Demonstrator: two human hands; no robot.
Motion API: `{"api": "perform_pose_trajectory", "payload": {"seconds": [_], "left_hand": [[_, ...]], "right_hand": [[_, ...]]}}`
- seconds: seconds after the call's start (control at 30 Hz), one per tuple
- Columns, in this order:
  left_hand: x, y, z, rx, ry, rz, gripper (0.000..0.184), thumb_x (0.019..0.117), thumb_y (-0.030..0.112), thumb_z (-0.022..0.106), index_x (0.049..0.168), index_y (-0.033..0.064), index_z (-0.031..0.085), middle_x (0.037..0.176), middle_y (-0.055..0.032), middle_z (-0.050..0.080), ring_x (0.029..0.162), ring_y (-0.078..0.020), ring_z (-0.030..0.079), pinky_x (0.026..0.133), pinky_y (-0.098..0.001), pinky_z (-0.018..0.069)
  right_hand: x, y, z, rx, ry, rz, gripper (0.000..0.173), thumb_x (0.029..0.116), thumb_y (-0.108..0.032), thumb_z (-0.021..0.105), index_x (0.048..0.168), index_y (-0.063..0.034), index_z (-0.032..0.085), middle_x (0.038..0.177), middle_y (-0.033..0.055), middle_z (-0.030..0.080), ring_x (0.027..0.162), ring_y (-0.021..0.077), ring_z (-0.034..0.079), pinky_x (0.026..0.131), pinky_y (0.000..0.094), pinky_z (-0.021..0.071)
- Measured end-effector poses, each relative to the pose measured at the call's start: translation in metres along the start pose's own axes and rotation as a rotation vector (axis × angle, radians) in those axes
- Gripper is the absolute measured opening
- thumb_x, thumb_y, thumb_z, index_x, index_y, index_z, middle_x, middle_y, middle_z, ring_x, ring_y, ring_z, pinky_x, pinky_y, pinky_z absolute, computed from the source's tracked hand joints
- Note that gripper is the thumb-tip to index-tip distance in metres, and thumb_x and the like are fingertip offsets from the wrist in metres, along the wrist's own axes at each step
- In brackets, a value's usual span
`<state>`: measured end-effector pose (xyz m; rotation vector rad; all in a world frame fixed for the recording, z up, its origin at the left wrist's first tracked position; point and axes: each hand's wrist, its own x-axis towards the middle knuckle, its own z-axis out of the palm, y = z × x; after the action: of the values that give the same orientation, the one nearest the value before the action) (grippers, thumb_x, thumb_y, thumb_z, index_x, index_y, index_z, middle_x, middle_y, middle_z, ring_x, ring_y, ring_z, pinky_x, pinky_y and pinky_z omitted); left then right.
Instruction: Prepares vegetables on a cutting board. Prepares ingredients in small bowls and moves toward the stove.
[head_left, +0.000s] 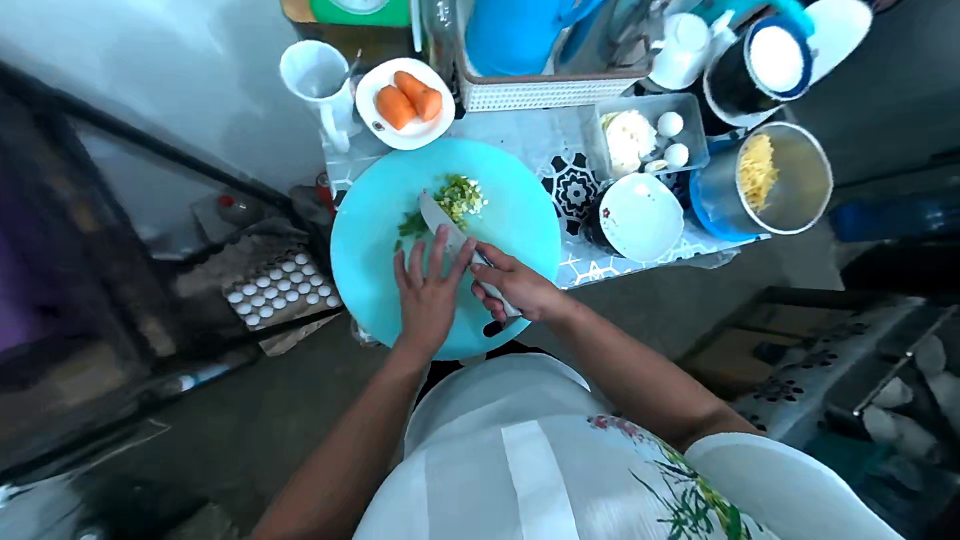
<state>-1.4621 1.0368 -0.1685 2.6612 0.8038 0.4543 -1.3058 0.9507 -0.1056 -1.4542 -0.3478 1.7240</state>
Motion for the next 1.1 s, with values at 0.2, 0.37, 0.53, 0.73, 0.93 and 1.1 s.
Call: {"api": "perform_pose_trajectory", "payload": {"seconds": [0.2, 0.37, 0.53, 0.73, 0.93, 1.1], "left_hand": [[0.033, -0.002, -0.001, 0.104, -0.149, -0.152, 0.089, 0.0855, -0.011, 0.065, 0.161, 0.0236, 0.034, 0.17, -0.025, 0.009, 0.153, -0.0569, 0.007, 0.109, -0.0862, 0.0052], [0.044, 0.002, -0.008, 0.127, -0.075, -0.172, 0.079, 0.0917, -0.008, 0.057, 0.163, 0.0116, 0.027, 0.17, -0.0262, 0.002, 0.154, -0.0545, 0.007, 0.114, -0.08, 0.0099], [0.029, 0.04, 0.006, 0.064, -0.157, 0.051, 0.085, 0.0844, -0.012, 0.065, 0.155, 0.0313, 0.047, 0.167, -0.0257, 0.02, 0.151, -0.0586, 0.015, 0.111, -0.0844, 0.0102], [0.035, 0.026, 0.025, 0.143, -0.158, -0.023, 0.093, 0.0834, -0.013, 0.064, 0.158, 0.0379, 0.04, 0.17, -0.0204, 0.015, 0.153, -0.0543, 0.009, 0.11, -0.0842, 0.0086], [0.046, -0.016, 0.007, 0.186, -0.099, -0.237, 0.077, 0.0905, -0.008, 0.059, 0.16, 0.0169, 0.037, 0.172, -0.0195, 0.004, 0.156, -0.0496, 0.001, 0.111, -0.084, 0.0037], [0.049, -0.03, -0.007, -0.032, 0.026, -0.335, 0.056, 0.1036, 0.011, 0.052, 0.157, 0.0031, 0.036, 0.16, -0.0232, 0.035, 0.145, -0.0435, 0.038, 0.116, -0.0598, 0.0344]], "right_hand": [[-0.032, 0.007, -0.029, -0.411, 0.158, -0.134, 0.051, 0.1116, -0.025, 0.044, 0.161, -0.0216, 0.03, 0.085, 0.008, 0.06, 0.056, 0.014, 0.054, 0.052, 0.0287, 0.0489], [-0.022, 0.034, -0.043, -1.191, 0.627, -0.396, 0.053, 0.1009, -0.02, 0.063, 0.152, -0.0267, 0.052, 0.113, 0.0196, 0.065, 0.093, 0.0379, 0.068, 0.07, 0.0525, 0.057], [-0.022, 0.042, -0.044, -1.225, 0.681, -0.572, 0.045, 0.0915, -0.012, 0.073, 0.135, -0.0061, 0.063, 0.109, 0.0182, 0.069, 0.096, 0.0372, 0.07, 0.073, 0.0511, 0.0579], [-0.034, 0.036, -0.055, -1.234, 0.562, -0.552, 0.034, 0.0933, -0.014, 0.071, 0.126, -0.0056, 0.068, 0.111, 0.0176, 0.07, 0.098, 0.0366, 0.07, 0.074, 0.0513, 0.0574], [-0.039, 0.037, -0.072, -1.129, 0.616, -0.42, 0.04, 0.0983, -0.018, 0.067, 0.135, -0.0042, 0.063, 0.117, 0.0213, 0.067, 0.099, 0.0394, 0.07, 0.077, 0.055, 0.0581], [-0.01, 0.026, -0.084, -0.966, 0.609, -0.247, 0.054, 0.1068, -0.023, 0.054, 0.156, -0.0044, 0.04, 0.128, 0.0265, 0.061, 0.095, 0.0419, 0.07, 0.08, 0.0572, 0.0582]]}}
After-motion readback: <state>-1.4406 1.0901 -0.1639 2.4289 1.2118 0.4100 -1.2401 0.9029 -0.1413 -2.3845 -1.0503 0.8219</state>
